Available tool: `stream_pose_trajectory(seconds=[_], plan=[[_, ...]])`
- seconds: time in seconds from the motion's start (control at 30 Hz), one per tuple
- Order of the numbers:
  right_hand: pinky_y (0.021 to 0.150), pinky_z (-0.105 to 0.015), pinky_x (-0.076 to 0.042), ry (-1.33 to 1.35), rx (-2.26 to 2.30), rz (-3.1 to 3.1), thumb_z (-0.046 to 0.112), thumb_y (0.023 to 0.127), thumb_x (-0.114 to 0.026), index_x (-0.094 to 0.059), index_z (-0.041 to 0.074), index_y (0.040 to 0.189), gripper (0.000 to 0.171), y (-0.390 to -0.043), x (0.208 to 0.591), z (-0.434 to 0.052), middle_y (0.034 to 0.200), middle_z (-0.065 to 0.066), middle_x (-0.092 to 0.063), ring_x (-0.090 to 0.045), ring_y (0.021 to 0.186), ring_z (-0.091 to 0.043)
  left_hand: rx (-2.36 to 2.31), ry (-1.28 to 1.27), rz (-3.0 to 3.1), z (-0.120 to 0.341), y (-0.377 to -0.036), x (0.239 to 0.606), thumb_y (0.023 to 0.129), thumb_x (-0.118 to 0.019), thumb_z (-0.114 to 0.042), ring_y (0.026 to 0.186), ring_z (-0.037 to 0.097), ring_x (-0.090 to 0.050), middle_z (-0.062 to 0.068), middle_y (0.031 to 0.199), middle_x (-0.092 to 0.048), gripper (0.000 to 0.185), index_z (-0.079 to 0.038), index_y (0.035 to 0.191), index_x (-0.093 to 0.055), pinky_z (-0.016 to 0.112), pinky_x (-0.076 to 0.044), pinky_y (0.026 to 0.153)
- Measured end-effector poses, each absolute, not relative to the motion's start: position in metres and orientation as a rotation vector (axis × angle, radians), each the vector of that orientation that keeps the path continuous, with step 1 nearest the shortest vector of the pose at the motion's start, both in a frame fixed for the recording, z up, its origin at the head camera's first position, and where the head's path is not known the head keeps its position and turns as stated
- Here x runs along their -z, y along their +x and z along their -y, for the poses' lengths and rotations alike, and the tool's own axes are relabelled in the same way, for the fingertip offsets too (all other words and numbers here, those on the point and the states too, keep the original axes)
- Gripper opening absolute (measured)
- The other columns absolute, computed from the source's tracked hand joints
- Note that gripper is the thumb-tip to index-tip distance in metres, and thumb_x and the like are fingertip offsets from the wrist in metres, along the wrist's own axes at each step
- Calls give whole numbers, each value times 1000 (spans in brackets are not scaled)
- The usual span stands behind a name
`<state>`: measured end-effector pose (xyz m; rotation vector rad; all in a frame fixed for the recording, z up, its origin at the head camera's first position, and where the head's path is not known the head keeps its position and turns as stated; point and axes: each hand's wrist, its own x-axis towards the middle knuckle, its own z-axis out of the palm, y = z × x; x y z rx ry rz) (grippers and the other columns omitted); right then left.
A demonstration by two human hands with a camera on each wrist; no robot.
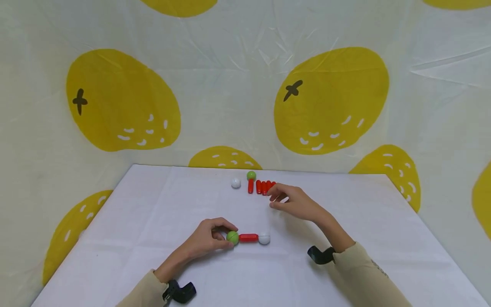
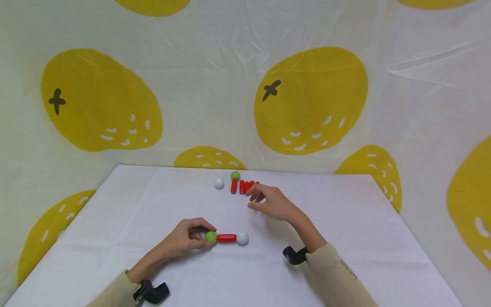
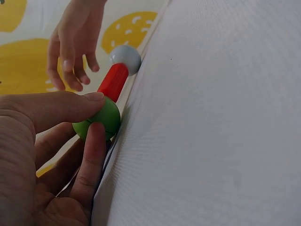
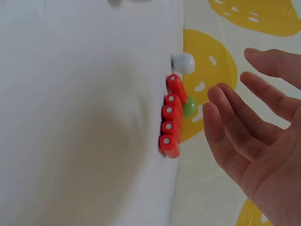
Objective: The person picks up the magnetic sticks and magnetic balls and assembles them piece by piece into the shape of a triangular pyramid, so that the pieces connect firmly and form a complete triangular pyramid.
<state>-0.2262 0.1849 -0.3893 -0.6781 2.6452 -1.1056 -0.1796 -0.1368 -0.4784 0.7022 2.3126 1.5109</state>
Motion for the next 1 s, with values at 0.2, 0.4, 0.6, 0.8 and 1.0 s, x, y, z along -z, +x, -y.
stream_pose_trajectory(seconds=[0.2, 0.4, 0.6, 0.8, 1.0], plan=[[89, -36, -58, -581, 1083, -2730, 14, 95, -72, -64, 3, 124, 32, -253, 390, -190, 113, -14, -72, -66, 104, -26, -1531, 706, -2295, 136, -181, 479, 83, -86, -20, 94, 9, -65, 4, 116, -74, 37, -15, 119, -75, 18, -54, 77], [91, -42, -60, -426, 1068, -2772, 13, 96, -69, -60, 2, 132, 38, -275, 394, -192, 121, -20, -69, -65, 108, -31, -1531, 701, -2292, 135, -181, 477, 83, -86, -18, 92, 9, -65, 4, 116, -74, 38, -15, 119, -75, 18, -55, 76], [88, -40, -61, -379, 1039, -2765, 13, 96, -69, -60, 0, 132, 39, -291, 400, -193, 123, -22, -68, -65, 109, -34, -1529, 690, -2286, 135, -181, 477, 84, -86, -20, 94, 9, -65, 4, 117, -74, 37, -15, 119, -75, 18, -55, 77], [82, -35, -62, -294, 996, -2692, 15, 95, -70, -61, 1, 132, 40, -303, 412, -193, 124, -22, -66, -65, 104, -31, -1530, 694, -2282, 136, -180, 479, 85, -85, -21, 98, 10, -64, 3, 117, -73, 37, -15, 120, -74, 18, -55, 79], [81, -32, -62, -180, 1009, -2619, 18, 95, -72, -61, 6, 135, 43, -308, 422, -195, 125, -19, -65, -65, 101, -27, -1517, 698, -2293, 136, -180, 478, 85, -85, -22, 99, 10, -64, 2, 117, -73, 36, -17, 119, -74, 18, -55, 79]])
